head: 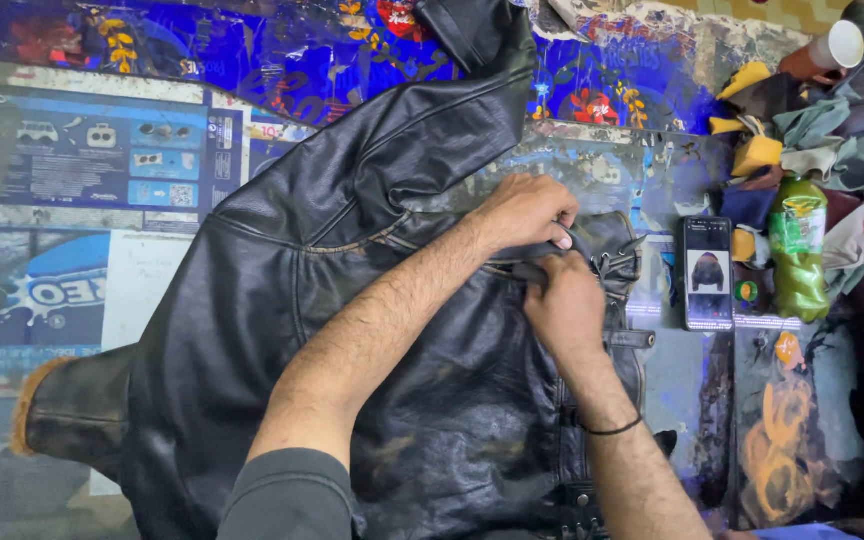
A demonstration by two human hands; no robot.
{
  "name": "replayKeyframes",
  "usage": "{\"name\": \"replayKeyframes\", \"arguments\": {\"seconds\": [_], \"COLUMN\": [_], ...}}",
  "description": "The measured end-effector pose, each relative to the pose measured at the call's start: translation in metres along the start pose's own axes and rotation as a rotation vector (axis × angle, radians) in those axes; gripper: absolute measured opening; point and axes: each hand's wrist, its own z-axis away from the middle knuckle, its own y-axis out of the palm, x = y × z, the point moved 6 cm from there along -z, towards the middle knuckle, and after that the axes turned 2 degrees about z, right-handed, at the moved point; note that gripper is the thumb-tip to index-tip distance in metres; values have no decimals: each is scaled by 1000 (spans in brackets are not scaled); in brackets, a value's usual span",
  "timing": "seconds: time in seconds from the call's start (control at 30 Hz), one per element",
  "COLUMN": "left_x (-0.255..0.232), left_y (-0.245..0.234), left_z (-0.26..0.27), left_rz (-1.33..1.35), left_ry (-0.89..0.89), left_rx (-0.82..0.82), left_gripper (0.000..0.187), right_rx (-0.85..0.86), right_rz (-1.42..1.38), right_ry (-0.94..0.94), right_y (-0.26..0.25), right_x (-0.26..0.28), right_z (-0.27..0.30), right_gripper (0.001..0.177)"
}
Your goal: The person scrubs a black leather jacket with a sponge on a cluttered workbench. They repeatedly rub the front panels, laces, and sleeves, occasionally dipping the sponge into a small container of liquid. The jacket remains on the table throughout the clip.
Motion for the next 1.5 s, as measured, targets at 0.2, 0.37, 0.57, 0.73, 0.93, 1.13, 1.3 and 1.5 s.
{"name": "replayKeyframes", "arguments": {"seconds": [0.2,0.37,0.57,0.73,0.93,1.13,1.3,1.5], "left_x": [2,11,1,-1,-1,4,4,-7], "left_y": [-4,-11,-23,-26,-24,-25,-25,-34], "left_z": [7,22,29,29,24,30,27,37], "left_rz": [22,-71,-142,-117,-113,-40,-28,-48], "left_ry": [35,-78,-29,-32,-36,-90,-58,-83], "left_rx": [-25,-18,-146,-163,-143,-108,-136,-152], "left_gripper": [31,34,30,31,28,29,29,23], "right_rx": [-87,-80,-130,3,35,-132,-138,-159], "right_rz": [-283,-324,-114,-706,-142,-1040,-589,-57], "right_ry": [28,286,72,334,289,336,167,4], "right_y": [-9,-30,-2,-6,-2,-8,-23,-40], "right_x": [-15,-46,-11,-28,-12,-41,-33,-19], "right_z": [4,20,1,8,6,13,14,10], "right_gripper": [25,26,26,29,24,24,26,24]}}
